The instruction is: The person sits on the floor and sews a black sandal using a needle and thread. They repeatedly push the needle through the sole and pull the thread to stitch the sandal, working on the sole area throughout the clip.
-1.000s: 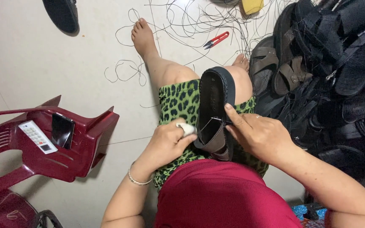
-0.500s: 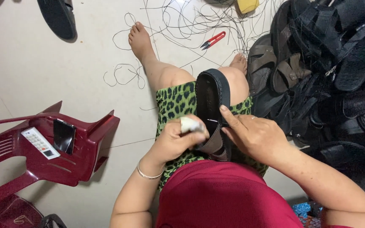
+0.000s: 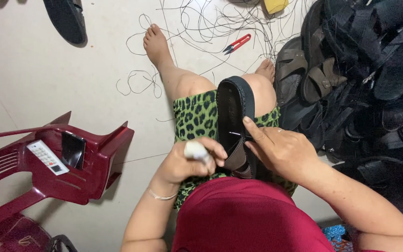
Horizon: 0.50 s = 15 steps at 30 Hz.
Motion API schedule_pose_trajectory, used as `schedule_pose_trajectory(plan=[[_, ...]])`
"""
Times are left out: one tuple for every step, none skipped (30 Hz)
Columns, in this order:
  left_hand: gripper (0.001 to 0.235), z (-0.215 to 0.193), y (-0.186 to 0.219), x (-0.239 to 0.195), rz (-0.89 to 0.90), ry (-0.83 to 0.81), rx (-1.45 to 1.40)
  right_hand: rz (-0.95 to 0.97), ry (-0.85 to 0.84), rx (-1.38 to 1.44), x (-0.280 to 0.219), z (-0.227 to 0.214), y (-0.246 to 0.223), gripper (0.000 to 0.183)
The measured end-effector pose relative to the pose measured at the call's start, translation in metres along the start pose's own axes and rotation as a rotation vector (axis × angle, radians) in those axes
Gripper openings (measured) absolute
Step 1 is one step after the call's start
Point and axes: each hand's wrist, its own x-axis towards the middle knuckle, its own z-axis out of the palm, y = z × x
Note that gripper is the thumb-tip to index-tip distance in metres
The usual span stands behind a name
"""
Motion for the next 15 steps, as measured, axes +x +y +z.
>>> schedule_pose_trajectory(plan=[[0.028, -0.002, -0.012, 0.001, 0.003, -0.005, -0.003, 0.001, -0.001, -0.007, 0.000, 0.000, 0.000, 0.052], [0.017, -0.004, -0.025, 0.003, 0.019, 0.105, -0.055, -0.002, 0.010, -0.009, -0.001, 0.000, 0.000, 0.052], [0.010, -0.006, -0.037, 0.005, 0.030, 0.215, -0.107, -0.001, 0.021, -0.009, -0.001, 0.001, -0.001, 0.052], [0.010, -0.007, -0.032, 0.012, 0.028, 0.209, -0.109, 0.003, 0.021, -0.014, -0.001, -0.001, -0.001, 0.052], [0.004, -0.006, -0.027, 0.019, 0.042, 0.272, 0.356, 0.013, 0.023, -0.003, -0.001, -0.001, -0.002, 0.052], [0.011, -0.007, -0.023, 0.025, 0.055, 0.326, 0.823, 0.023, 0.026, 0.008, 0.000, -0.001, -0.002, 0.052], [0.011, -0.001, -0.023, 0.025, 0.054, 0.331, 0.825, 0.021, 0.026, 0.013, 0.000, -0.002, -0.001, 0.052], [0.013, 0.005, -0.023, 0.024, -0.046, 0.290, 0.815, 0.014, 0.010, -0.007, 0.000, -0.002, 0.000, 0.052], [0.030, 0.013, -0.024, 0.023, -0.151, 0.247, 0.805, 0.010, -0.005, -0.024, -0.001, -0.002, -0.001, 0.052], [0.030, 0.019, -0.017, 0.024, -0.157, 0.251, 0.810, 0.011, -0.004, -0.016, 0.001, -0.014, 0.001, 0.052], [0.034, 0.025, -0.009, 0.027, -0.198, 0.197, 0.859, 0.055, -0.135, 0.009, 0.005, -0.026, 0.003, 0.053], [0.039, 0.030, -0.001, 0.030, -0.239, 0.142, 0.908, 0.099, -0.266, 0.034, 0.009, -0.038, 0.005, 0.055], [0.039, 0.025, 0.002, 0.028, -0.234, 0.141, 0.908, 0.098, -0.265, 0.030, 0.015, -0.054, 0.018, 0.055], [0.032, 0.019, 0.005, 0.025, -0.218, 0.235, 0.954, 0.457, -0.630, 0.073, 0.021, -0.070, 0.030, 0.061], [0.025, 0.014, 0.006, 0.022, -0.200, 0.339, 0.993, 0.831, -0.979, 0.104, 0.027, -0.085, 0.043, 0.070]])
